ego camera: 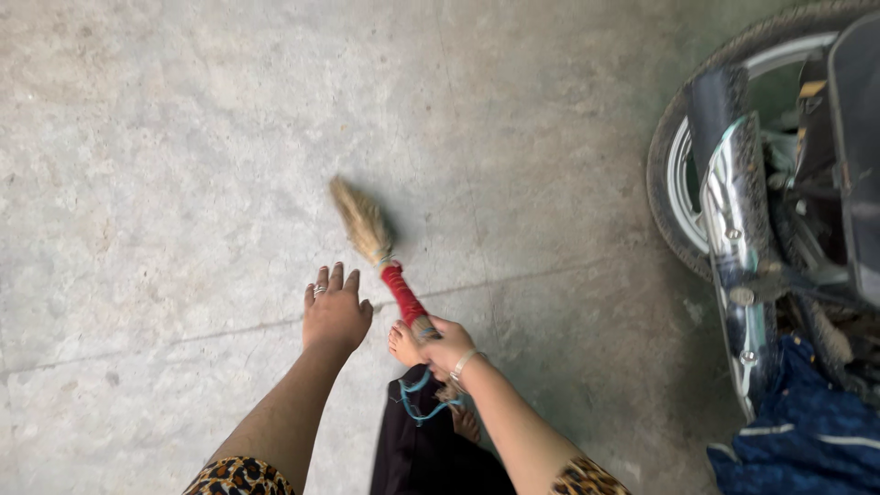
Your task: The person sweeps a concrete floor and tiled entryway using a traditional straw broom. They move along walls, steps, and around a parked motorcycle, sweeping debris into a pile.
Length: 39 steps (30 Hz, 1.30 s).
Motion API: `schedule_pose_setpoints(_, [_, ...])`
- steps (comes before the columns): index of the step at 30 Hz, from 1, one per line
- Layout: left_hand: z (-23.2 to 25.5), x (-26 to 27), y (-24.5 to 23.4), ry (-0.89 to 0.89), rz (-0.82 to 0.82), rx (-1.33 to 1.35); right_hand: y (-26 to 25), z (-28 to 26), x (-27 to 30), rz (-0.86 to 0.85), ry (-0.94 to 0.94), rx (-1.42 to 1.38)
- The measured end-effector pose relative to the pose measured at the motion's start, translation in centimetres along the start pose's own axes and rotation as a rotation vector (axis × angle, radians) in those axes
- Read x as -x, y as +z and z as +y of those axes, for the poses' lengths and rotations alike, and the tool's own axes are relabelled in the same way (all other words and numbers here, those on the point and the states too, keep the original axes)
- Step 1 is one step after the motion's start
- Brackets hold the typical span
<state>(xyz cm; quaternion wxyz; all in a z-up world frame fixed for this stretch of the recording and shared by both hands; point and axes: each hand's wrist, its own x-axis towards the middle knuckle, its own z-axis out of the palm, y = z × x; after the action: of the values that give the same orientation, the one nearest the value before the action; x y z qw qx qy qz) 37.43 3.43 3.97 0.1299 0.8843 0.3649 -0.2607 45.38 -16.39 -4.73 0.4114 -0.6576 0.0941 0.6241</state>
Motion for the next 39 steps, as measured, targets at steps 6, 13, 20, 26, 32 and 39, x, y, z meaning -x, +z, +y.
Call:
schedule_pose_setpoints(6, [0.0, -4.9, -1.3, -0.002, -0.032, -0.034, -10.9, -0.8, 0.1, 0.378, -0.178, -0.072])
schedule_pose_setpoints(13, [0.1, -9.7, -1.9, 0.051, -0.084, -0.023, -24.9, -3.5, -2.4, 0.675, -0.085, -0.218])
schedule_pose_setpoints(20, [-2.5, -13.2, -2.7, 0.053, -0.139, -0.028, -18.0, -3.2, -5.8, 0.58, -0.038, -0.135])
schedule_pose_setpoints(26, [-3.9, -13.5, -3.9, -0.005, -0.179, -0.012, -1.2, -1.8, -6.7, 0.525, -0.124, 0.414])
schedule_pose_setpoints(32, [-4.8, -14.8, -4.8, -0.02, -0.148, -0.002, 6.2, -4.2, -8.6, 0.18, -0.133, 0.373])
schedule_pose_setpoints(39, [-3.6, -15.4, -4.1, -0.02, -0.171, -0.013, -3.5, -7.6, -9.5, 0.158, -0.105, -0.027])
